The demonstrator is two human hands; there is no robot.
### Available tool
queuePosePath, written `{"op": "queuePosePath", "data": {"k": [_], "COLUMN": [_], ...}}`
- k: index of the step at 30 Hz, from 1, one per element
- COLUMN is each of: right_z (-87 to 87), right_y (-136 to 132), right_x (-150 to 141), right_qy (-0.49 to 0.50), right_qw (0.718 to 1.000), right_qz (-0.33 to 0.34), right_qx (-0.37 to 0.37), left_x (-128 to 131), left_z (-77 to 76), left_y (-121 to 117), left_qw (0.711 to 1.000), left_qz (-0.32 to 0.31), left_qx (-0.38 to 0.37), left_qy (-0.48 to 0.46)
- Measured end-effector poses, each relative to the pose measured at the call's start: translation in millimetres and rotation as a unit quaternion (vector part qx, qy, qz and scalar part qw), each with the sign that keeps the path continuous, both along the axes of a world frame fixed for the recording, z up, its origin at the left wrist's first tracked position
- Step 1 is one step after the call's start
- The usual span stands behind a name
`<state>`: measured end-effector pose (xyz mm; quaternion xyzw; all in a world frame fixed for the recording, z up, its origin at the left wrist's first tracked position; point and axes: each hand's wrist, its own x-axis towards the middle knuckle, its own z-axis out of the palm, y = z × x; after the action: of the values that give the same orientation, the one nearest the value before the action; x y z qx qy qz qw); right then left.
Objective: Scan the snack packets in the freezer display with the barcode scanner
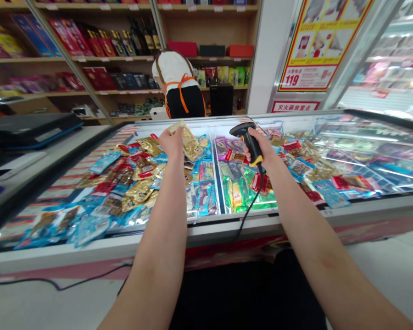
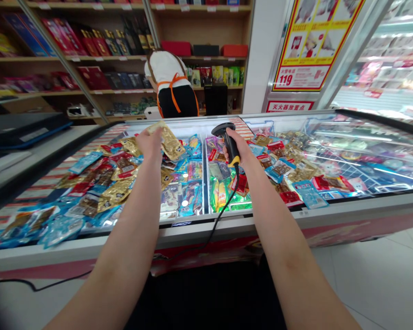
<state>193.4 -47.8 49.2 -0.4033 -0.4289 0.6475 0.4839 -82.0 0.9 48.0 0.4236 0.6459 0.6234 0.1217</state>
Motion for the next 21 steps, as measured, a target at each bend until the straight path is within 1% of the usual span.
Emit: {"op": "queuePosePath", "data": {"k": [3,5,7,10,12,15,18,21], "right_z": [-0.7,-0.7,-0.2,0.5,0.4,-0.3,-0.1,1.5], "right_y": [0.0,0.2,0.4,0.6,0.7,0.9,2.9,6.9], "right_x": [-0.4,-0.5,-0.5,-0.3,0.0,1.4,4.9,10.2], "right_qy": [-0.001,0.0,0.003,0.007,0.005,0.003,0.003,0.004], "right_qw": [1.0,1.0,1.0,1.0,1.0,1.0,1.0,0.999], "right_qz": [-0.005,-0.006,-0.003,-0.001,-0.005,-0.009,-0.018,-0.034], "right_qx": [0.004,0.002,-0.002,-0.011,-0.015,-0.012,-0.005,-0.014], "left_x": [-21.7,-28.0,-27.2,-16.4,-6.0,12.0,35.0,64.3], "left_z": [8.6,11.4,10.8,3.8,-2.3,-9.6,-15.1,-21.8], "left_y": [-12.5,-23.6,-32.7,-36.4,-32.8,-25.7,-23.0,-25.2], "left_qw": [0.997,0.99,0.982,0.97,0.964,0.956,0.941,0.911], "left_qz": [0.068,0.113,0.14,0.138,0.115,0.049,-0.046,-0.147], "left_qx": [-0.021,-0.046,-0.074,-0.114,-0.124,-0.116,-0.103,-0.101], "left_qy": [0.036,0.066,0.1,0.162,0.205,0.264,0.32,0.371]}}
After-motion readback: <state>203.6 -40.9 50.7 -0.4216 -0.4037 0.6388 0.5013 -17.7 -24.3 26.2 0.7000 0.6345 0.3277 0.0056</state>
